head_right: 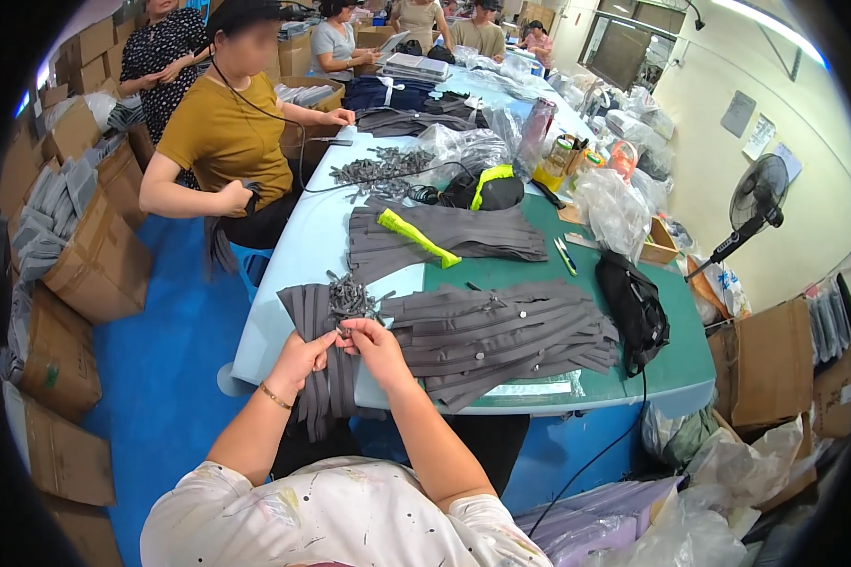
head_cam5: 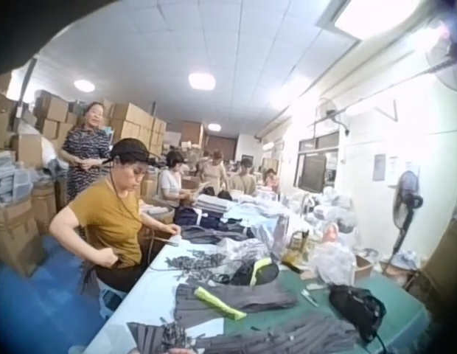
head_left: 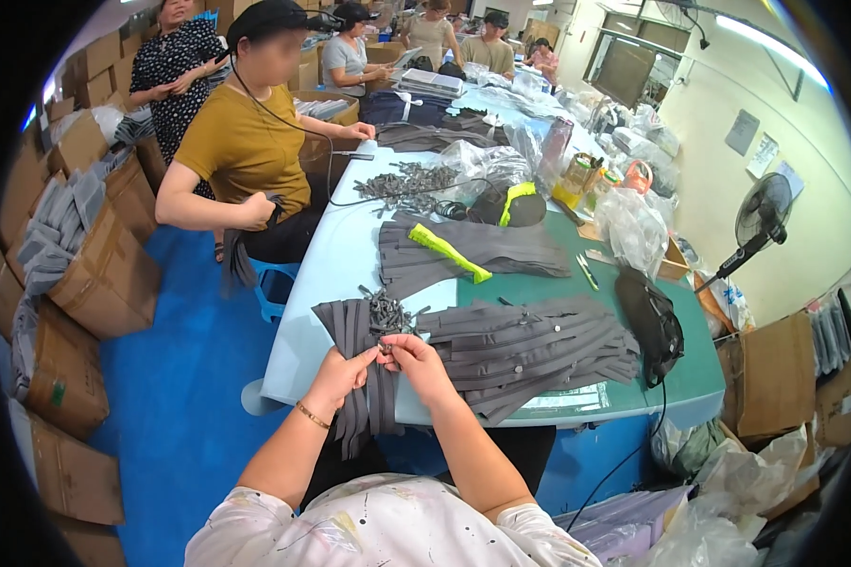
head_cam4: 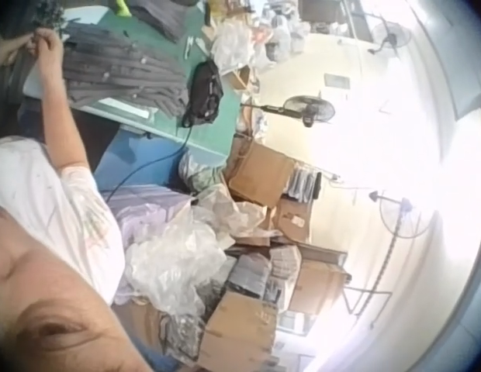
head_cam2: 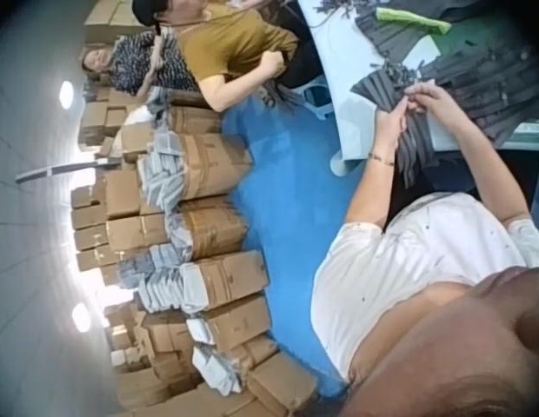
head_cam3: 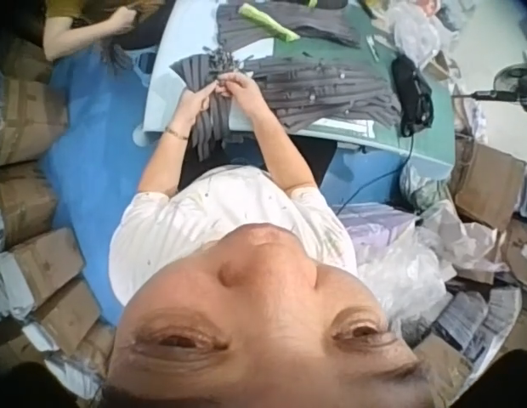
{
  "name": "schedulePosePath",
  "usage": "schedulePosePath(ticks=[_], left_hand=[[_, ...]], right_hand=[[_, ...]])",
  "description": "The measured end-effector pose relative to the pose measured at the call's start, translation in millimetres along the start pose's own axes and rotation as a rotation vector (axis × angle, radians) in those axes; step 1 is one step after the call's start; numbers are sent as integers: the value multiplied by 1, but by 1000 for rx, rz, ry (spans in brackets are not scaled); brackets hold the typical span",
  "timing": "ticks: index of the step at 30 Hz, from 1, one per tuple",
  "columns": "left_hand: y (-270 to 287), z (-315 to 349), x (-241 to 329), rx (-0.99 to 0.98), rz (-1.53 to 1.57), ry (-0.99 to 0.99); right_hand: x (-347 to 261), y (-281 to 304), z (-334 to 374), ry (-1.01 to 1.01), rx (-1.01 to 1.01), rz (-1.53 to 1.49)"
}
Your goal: Attaching metal sliders to zipper tapes in a workshop environment.
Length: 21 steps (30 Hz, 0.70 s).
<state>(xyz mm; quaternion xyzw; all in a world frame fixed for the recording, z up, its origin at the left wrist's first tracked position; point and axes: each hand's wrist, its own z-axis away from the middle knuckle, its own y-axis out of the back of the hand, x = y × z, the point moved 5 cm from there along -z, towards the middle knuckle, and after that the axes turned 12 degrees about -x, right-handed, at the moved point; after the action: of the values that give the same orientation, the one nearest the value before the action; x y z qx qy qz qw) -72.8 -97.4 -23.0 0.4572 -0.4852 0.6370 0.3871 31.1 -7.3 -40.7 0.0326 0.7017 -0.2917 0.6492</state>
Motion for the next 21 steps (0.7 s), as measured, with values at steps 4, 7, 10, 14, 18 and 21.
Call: schedulePosePath(ticks=[4, 7, 10, 14, 18, 21], left_hand=[[3, 0, -3, -13, 21, -8], [2, -1, -2, -9, 15, -8], [1, -1, 0, 1, 2, 2], [2, -2, -1, 3, -21, -5], [4, -1, -2, -21, -14, -9], [3, 0, -2, -22, 18, -29]], right_hand=[[-1, -3, 3, 5, 3, 21], [-4, -5, 7, 17, 12, 65], [-7, -5, 7, 44, 15, 78], [-6, -5, 7, 69, 11, 115], [-6, -7, 8, 78, 0, 104], [-7, -9, 10, 126, 56, 76]])
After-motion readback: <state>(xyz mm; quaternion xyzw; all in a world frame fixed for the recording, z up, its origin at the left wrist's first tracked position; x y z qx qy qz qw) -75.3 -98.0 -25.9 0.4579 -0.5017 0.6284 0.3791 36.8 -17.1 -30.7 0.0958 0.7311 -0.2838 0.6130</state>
